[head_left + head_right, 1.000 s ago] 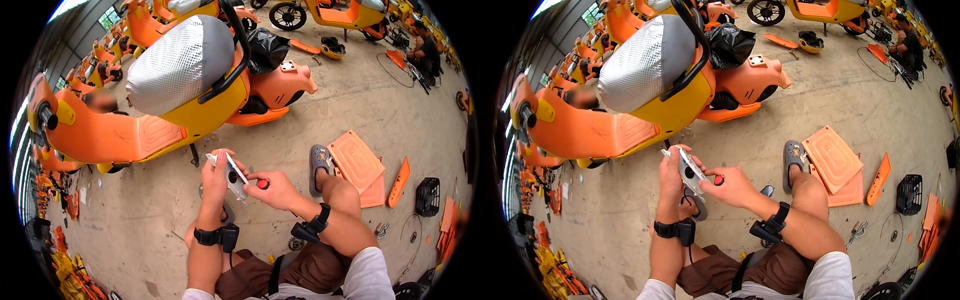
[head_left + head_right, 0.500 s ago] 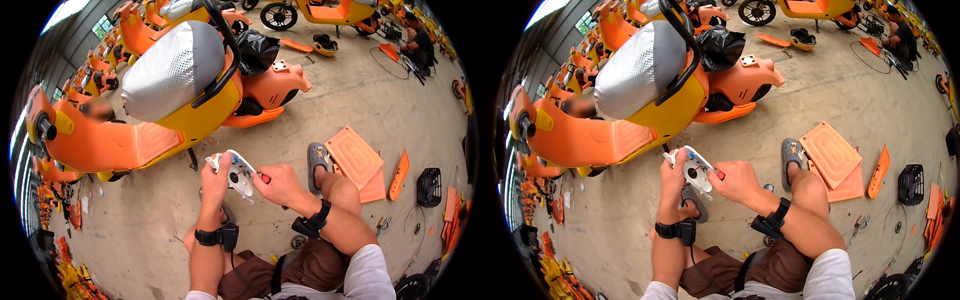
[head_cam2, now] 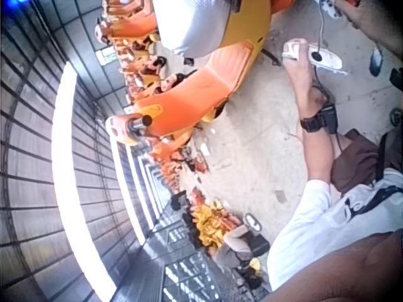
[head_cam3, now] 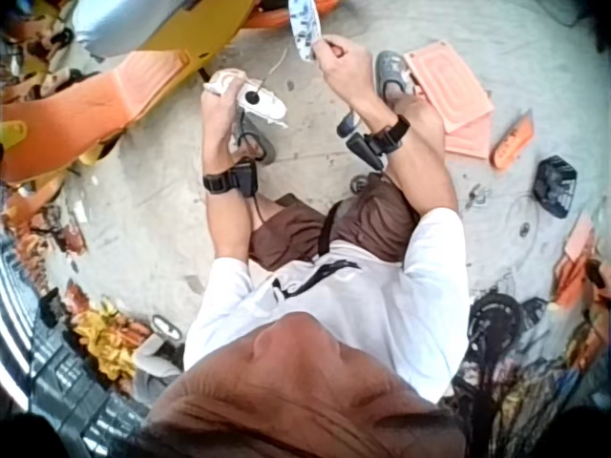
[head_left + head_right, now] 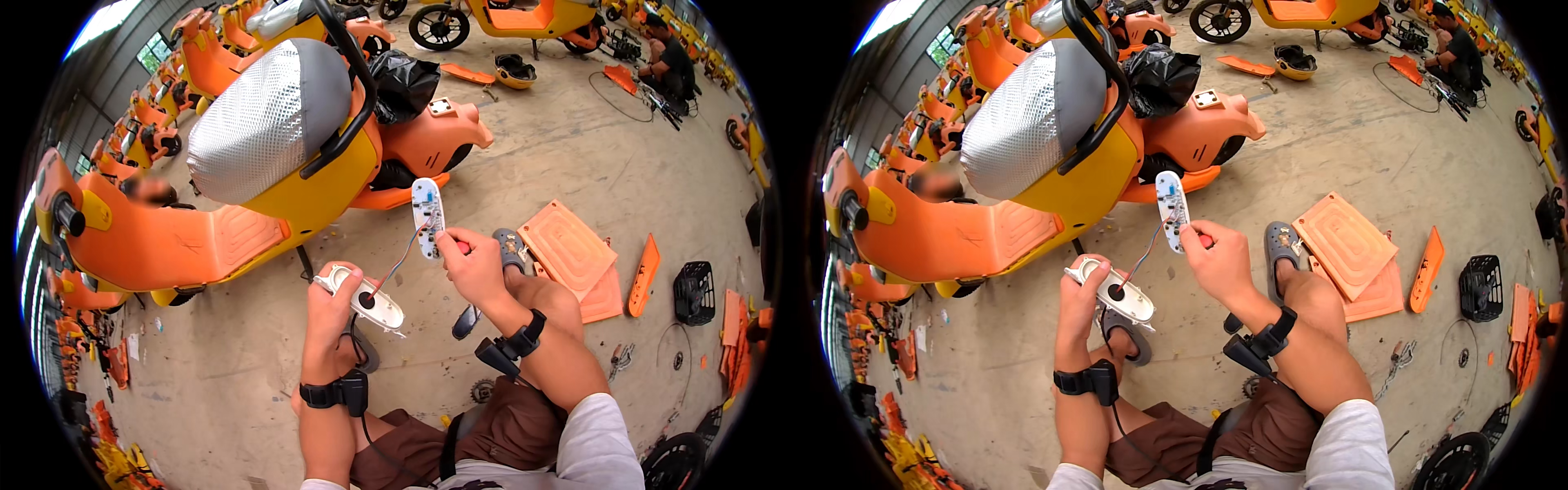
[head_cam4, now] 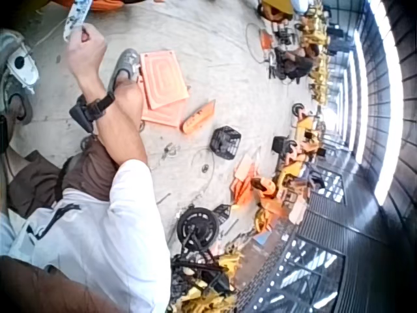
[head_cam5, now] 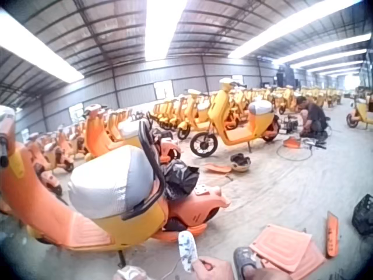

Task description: The person uses a screwdriver to disassemble and work on an electronic component from a scooter while sitting on the floor, handling the small circuit board and plastic housing.

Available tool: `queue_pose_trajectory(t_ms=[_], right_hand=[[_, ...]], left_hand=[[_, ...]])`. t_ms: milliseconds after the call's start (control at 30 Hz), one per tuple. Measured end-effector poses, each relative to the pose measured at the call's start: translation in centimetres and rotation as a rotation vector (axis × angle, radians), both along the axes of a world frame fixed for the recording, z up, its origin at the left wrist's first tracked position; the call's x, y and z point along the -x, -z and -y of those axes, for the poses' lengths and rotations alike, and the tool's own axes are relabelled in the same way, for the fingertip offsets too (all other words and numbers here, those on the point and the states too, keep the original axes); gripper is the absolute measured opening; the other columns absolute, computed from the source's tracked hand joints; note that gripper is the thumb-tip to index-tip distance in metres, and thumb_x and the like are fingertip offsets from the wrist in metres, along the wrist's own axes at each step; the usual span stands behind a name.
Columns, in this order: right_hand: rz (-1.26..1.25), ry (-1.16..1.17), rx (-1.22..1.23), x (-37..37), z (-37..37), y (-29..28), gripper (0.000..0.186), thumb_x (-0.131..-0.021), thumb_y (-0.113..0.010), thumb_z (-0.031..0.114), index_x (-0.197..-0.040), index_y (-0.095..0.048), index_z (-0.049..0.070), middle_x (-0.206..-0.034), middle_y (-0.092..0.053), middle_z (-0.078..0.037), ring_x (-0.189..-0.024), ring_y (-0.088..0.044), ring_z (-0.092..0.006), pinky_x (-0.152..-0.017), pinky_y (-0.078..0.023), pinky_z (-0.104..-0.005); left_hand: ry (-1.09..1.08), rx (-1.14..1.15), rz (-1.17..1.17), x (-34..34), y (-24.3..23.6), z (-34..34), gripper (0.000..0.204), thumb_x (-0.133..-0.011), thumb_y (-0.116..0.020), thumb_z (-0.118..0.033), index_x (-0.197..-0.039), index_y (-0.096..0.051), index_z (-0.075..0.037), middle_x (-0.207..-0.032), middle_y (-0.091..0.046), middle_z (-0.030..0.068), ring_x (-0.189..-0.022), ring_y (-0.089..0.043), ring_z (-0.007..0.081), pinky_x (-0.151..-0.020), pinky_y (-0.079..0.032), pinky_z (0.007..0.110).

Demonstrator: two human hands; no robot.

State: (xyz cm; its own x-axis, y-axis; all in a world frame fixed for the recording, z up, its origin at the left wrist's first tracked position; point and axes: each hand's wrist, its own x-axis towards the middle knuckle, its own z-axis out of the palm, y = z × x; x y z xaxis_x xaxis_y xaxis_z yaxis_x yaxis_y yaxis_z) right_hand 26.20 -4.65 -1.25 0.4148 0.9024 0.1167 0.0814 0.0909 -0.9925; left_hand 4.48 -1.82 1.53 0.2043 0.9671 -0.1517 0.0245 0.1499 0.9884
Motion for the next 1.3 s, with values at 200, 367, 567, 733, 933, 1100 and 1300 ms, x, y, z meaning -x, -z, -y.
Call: queue_pose_trajectory(t_ms=[200,367,567,733,933,1100,1300], right_hand=[[-0.235,-0.033,0.049,-0.9,0.1,-0.2,0.026,-0.092,-0.061,0.021,-0.087,-0.07,-0.002,-0.055,-0.055,-0.001,-0.044,-0.05,-0.0069,-0.042,-0.037,-0.0232],[-0.381,-0.046,0.021,-0.6,-0.2,0.8,0.025,-0.093,-0.061,0.023,-0.086,-0.068,0.0,-0.056,-0.054,-0.001,-0.046,-0.049,-0.0077,-0.042,-0.039,-0.0238],[-0.426,-0.017,-0.009,-2.1,0.2,-0.3,0.023,-0.093,-0.064,0.023,-0.089,-0.071,0.002,-0.06,-0.056,0.002,-0.05,-0.047,-0.0045,-0.043,-0.036,-0.0233],[-0.357,0.046,-0.06,-1.6,-0.6,0.5,0.024,-0.093,-0.062,0.024,-0.091,-0.07,0.001,-0.055,-0.052,0.001,-0.041,-0.046,-0.0064,-0.039,-0.034,-0.0236],[-0.371,0.023,-0.021,-2.6,0.7,-1.1,0.025,-0.093,-0.06,0.022,-0.089,-0.07,-0.001,-0.062,-0.059,-0.002,-0.054,-0.052,-0.0059,-0.051,-0.041,-0.0248],[-0.249,0.108,-0.065,-3.5,0.4,-0.4,0.026,-0.092,-0.06,0.021,-0.09,-0.068,-0.003,-0.063,-0.062,-0.011,-0.057,-0.057,-0.0122,-0.055,-0.045,-0.0305],[-0.075,0.127,-0.149,-3.6,-0.2,-0.1,0.025,-0.092,-0.062,0.02,-0.093,-0.067,-0.004,-0.065,-0.061,-0.008,-0.063,-0.053,-0.0066,-0.058,-0.043,-0.0266]], left_hand=[[0.098,0.022,-0.016,0.4,-0.5,0.4,0.022,-0.09,-0.065,-0.021,-0.101,-0.058,-0.003,-0.084,-0.069,0.0114,-0.078,-0.066,0.0175,-0.071,-0.051,0.029],[0.135,0.078,0.071,0.0,-1.4,1.4,0.039,-0.082,-0.073,-0.012,-0.115,-0.054,-0.004,-0.09,-0.064,0.0067,-0.085,-0.064,0.0159,-0.075,-0.051,0.03],[0.298,0.046,0.094,-0.6,-1.0,1.5,0.077,-0.071,-0.079,-0.014,-0.137,-0.041,-0.004,-0.095,-0.066,0.0098,-0.092,-0.067,0.0219,-0.083,-0.055,0.033],[0.411,0.06,0.06,-1.2,-0.1,1.3,0.097,-0.063,-0.086,-0.026,-0.142,-0.036,-0.003,-0.092,-0.065,0.0081,-0.083,-0.064,0.0158,-0.076,-0.053,0.028],[0.451,0.1,0.048,-2.6,0.5,1.3,0.091,-0.063,-0.084,-0.025,-0.139,-0.037,-0.003,-0.092,-0.066,0.0109,-0.077,-0.066,0.0183,-0.067,-0.053,0.027],[0.42,0.108,0.001,-3.2,1.5,1.2,0.079,-0.073,-0.078,-0.021,-0.138,-0.037,-0.005,-0.097,-0.067,0.0124,-0.072,-0.066,0.0163,-0.053,-0.051,0.024],[0.249,0.08,0.053,-1.7,2.3,0.3,0.073,-0.08,-0.075,-0.013,-0.14,-0.034,-0.006,-0.116,-0.061,0.0172,-0.074,-0.065,0.0169,-0.046,-0.054,0.026]])
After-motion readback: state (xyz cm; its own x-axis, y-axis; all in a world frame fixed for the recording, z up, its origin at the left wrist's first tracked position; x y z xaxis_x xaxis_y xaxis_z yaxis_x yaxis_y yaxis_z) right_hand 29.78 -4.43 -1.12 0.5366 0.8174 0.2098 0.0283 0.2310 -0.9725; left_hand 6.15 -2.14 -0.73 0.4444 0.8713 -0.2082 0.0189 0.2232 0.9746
